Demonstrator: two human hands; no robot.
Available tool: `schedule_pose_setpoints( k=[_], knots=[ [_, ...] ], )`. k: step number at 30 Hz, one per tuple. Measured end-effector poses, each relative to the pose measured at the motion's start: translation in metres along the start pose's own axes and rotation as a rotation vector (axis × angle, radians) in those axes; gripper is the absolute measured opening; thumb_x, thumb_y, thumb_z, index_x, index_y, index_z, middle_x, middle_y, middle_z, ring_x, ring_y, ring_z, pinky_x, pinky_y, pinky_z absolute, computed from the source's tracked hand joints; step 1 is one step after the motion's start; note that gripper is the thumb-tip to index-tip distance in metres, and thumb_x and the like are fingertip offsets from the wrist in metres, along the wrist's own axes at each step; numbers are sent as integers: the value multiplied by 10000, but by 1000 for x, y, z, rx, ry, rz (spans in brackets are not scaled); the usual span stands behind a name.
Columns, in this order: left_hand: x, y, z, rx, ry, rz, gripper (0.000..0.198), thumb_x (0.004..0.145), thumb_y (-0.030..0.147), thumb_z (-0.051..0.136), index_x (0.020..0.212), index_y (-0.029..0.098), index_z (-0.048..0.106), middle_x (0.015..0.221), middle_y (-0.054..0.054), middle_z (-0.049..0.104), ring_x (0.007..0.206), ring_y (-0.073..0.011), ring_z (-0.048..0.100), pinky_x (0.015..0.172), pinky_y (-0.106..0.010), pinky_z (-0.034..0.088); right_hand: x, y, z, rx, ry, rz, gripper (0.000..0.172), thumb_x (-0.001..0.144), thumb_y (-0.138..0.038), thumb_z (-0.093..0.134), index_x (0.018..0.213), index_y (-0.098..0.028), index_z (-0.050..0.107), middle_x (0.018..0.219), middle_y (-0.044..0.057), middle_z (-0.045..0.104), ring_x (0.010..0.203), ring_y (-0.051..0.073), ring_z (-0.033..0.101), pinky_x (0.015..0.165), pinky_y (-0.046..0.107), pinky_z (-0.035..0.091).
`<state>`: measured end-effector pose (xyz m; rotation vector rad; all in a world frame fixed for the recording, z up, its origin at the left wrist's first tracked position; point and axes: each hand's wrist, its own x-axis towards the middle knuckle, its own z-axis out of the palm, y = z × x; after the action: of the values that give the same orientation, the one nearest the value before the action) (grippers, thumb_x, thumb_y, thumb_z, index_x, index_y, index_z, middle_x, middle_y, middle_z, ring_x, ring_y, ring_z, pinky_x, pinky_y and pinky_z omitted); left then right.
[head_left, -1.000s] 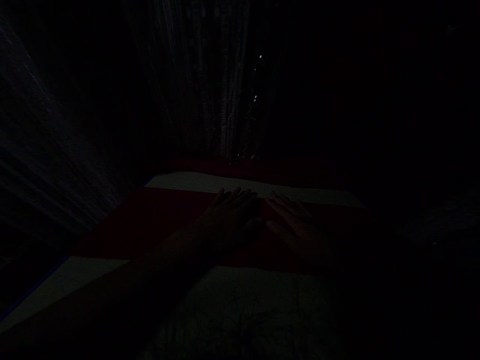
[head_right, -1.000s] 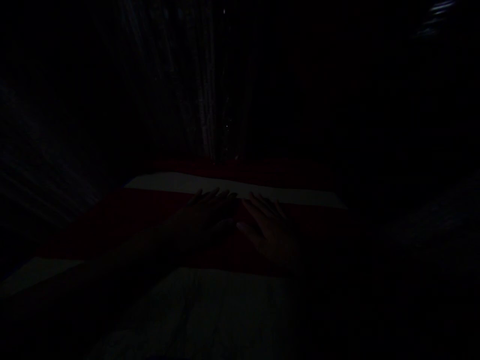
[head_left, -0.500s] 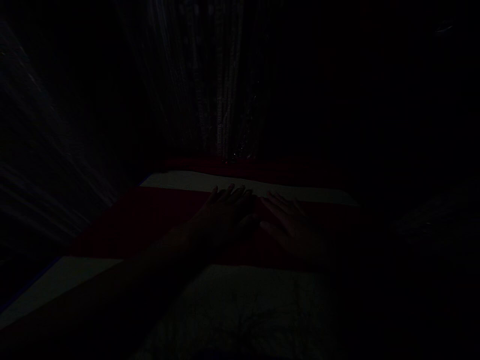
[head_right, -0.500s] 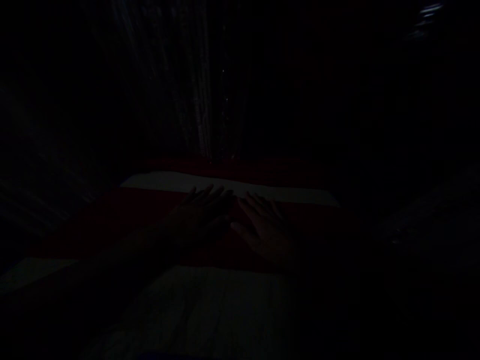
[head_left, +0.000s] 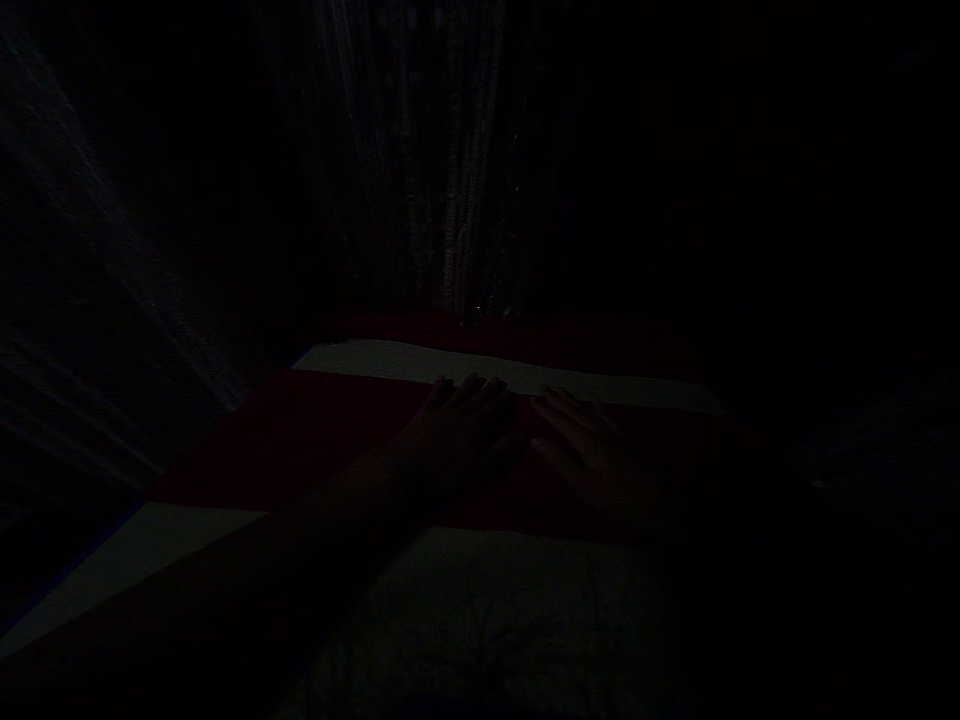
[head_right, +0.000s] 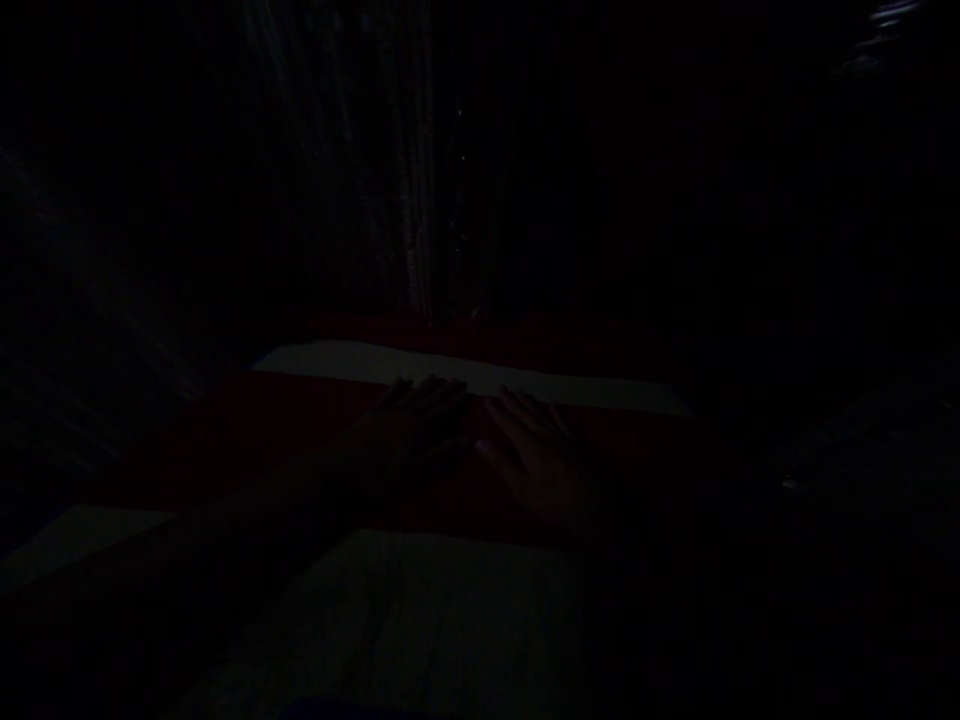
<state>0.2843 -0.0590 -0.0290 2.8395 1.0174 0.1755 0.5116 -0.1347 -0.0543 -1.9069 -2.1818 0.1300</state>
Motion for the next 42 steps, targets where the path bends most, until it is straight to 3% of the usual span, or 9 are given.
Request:
schedule_pose_setpoints(
  k=[7, 11, 15, 19, 23, 26, 31, 38, 42],
  knots=[
    [1, -3, 2, 4, -2, 4, 679, 1111, 577, 330, 1675, 201, 361, 1772, -92, 222, 1648, -367, 179, 1302, -693, 146, 3, -3, -1, 10, 18, -15, 801, 1046, -750, 232, 1677, -274, 365, 1728, -54, 215, 1642, 190, 181, 1376, 565, 129],
    [0, -1, -1, 0, 5, 5, 705, 1114, 612, 308, 1681, 195, 351, 1766, -92, 237, 1645, -367, 190, 1299, -695, 160, 2, -1, -2, 44, 104, -50, 774, 1061, -726, 236, 1667, -270, 391, 1722, -17, 239, 1638, 207, 200, 1370, 580, 139],
    [-1, 2, -4, 8, -18, -10, 692, 1120, 577, 341, 1687, 179, 335, 1768, -89, 224, 1649, -352, 183, 1312, -670, 150, 1, 1, -1, 39, 17, -46, 793, 1060, -727, 230, 1678, -251, 374, 1723, -7, 234, 1638, 226, 200, 1366, 601, 126],
    [0, 1, -3, -10, -15, -3, 714, 1116, 618, 305, 1690, 193, 328, 1770, -89, 214, 1648, -361, 182, 1304, -690, 149, 1, 2, 0, 38, 89, -48, 760, 1075, -711, 212, 1672, -274, 380, 1723, -25, 237, 1638, 204, 198, 1375, 570, 130],
    [0, -1, -2, -11, -7, 1, 713, 1117, 608, 311, 1690, 184, 329, 1767, -100, 223, 1645, -368, 189, 1299, -700, 150, 2, 3, 2, 27, 27, -52, 792, 1062, -734, 209, 1673, -260, 382, 1720, -18, 243, 1635, 207, 210, 1370, 580, 139],
    [0, -1, -1, -15, -4, 8, 704, 1116, 603, 320, 1685, 190, 343, 1764, -100, 232, 1646, -366, 189, 1301, -699, 143, 1, 1, 1, 24, 68, -32, 769, 1065, -718, 198, 1675, -284, 370, 1726, -53, 219, 1642, 172, 177, 1382, 553, 105],
    [1, -2, 0, -6, -3, 8, 706, 1116, 593, 322, 1691, 184, 322, 1767, -106, 228, 1647, -361, 186, 1303, -684, 146, 2, -2, -1, 25, -32, -10, 786, 1052, -722, 189, 1685, -283, 345, 1728, -88, 185, 1648, 150, 143, 1387, 535, 89],
    [0, -1, -1, 0, -3, 0, 692, 1112, 591, 326, 1678, 193, 357, 1764, -111, 242, 1643, -367, 200, 1300, -689, 149, 1, -6, -3, 34, 4, -18, 786, 1047, -717, 210, 1674, -273, 373, 1728, -72, 189, 1646, 172, 162, 1380, 555, 112],
    [0, 0, -3, -4, -3, 4, 708, 1113, 613, 305, 1679, 190, 358, 1760, -109, 251, 1645, -361, 197, 1304, -686, 143, 1, -6, -6, 64, 120, -62, 747, 1058, -729, 219, 1670, -325, 365, 1723, -97, 202, 1642, 157, 172, 1377, 556, 141]
  ],
)
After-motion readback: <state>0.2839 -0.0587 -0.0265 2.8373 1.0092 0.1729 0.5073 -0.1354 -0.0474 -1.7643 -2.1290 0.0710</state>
